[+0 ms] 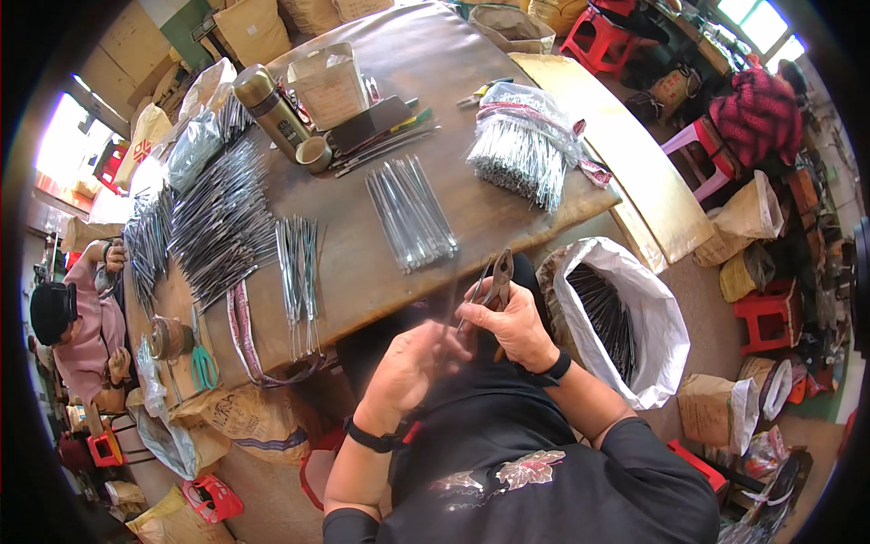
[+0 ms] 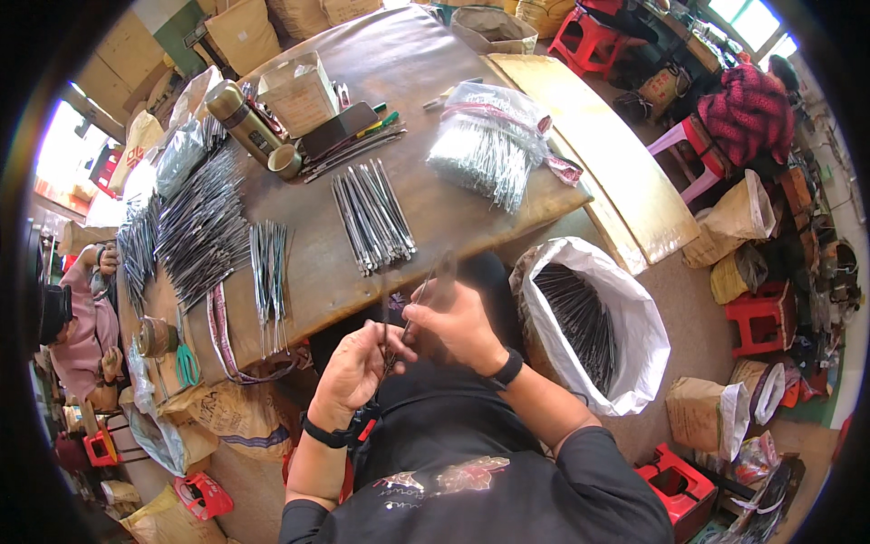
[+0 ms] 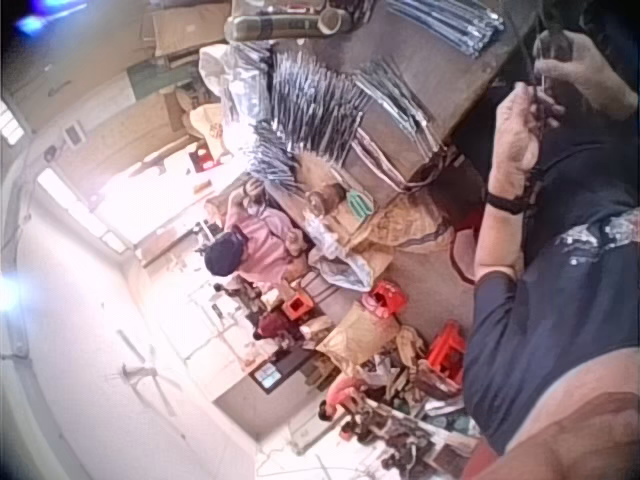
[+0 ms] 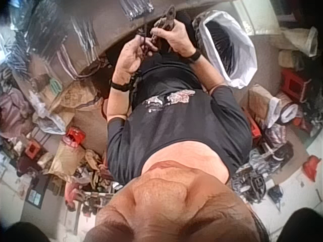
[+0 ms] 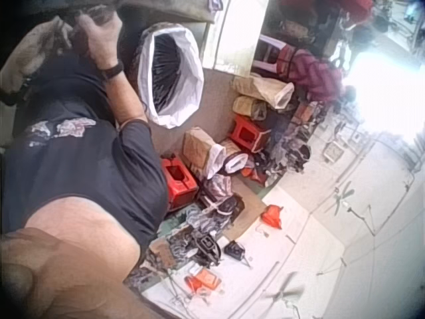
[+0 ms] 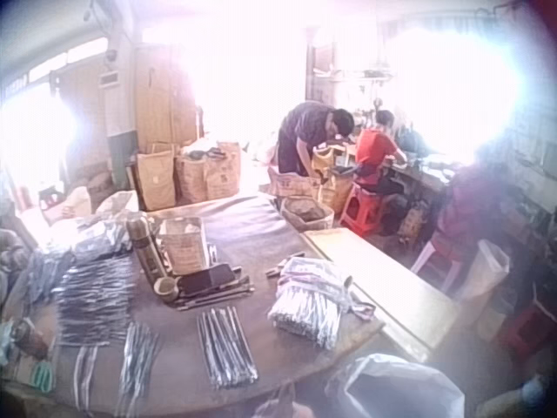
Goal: The person repeatedly picks up thin metal rods from a table, uses pliers to cut them into shorter pieces, and places the cut pieces back on the table. The person handles the rods one at a time and maintains a steady cutting rhythm throughout the clip.
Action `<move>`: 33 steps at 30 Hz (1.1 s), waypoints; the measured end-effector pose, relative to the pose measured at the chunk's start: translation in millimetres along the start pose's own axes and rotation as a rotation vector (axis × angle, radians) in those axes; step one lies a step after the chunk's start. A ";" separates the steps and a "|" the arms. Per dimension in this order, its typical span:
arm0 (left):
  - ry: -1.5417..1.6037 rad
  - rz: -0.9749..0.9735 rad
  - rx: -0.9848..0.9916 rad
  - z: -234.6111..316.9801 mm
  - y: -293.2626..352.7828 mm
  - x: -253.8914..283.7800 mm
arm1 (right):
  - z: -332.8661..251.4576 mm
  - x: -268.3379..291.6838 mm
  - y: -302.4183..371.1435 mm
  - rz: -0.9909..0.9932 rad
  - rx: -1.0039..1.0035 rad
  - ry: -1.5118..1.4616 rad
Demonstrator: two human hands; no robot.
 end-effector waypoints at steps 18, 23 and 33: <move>-0.314 0.386 -0.318 0.2 -2.2 9.2 | 18.9 24.4 16.0 -0.172 -0.431 -0.773; -0.665 0.389 -0.547 5.6 -1.6 5.4 | 23.3 21.4 27.0 -0.349 -0.350 0.025; -0.724 0.422 -0.551 7.2 2.6 3.6 | -7.8 19.1 14.4 -0.308 0.256 1.242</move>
Point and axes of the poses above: each hand's wrist, its own y-axis away from the middle knuckle, its own x-axis out of the back of the hand, z = x × y, the point moved 3 cm from there along -y, towards the middle knuckle, and after that the axes turned 1 degree about x, right-handed, at the moved point
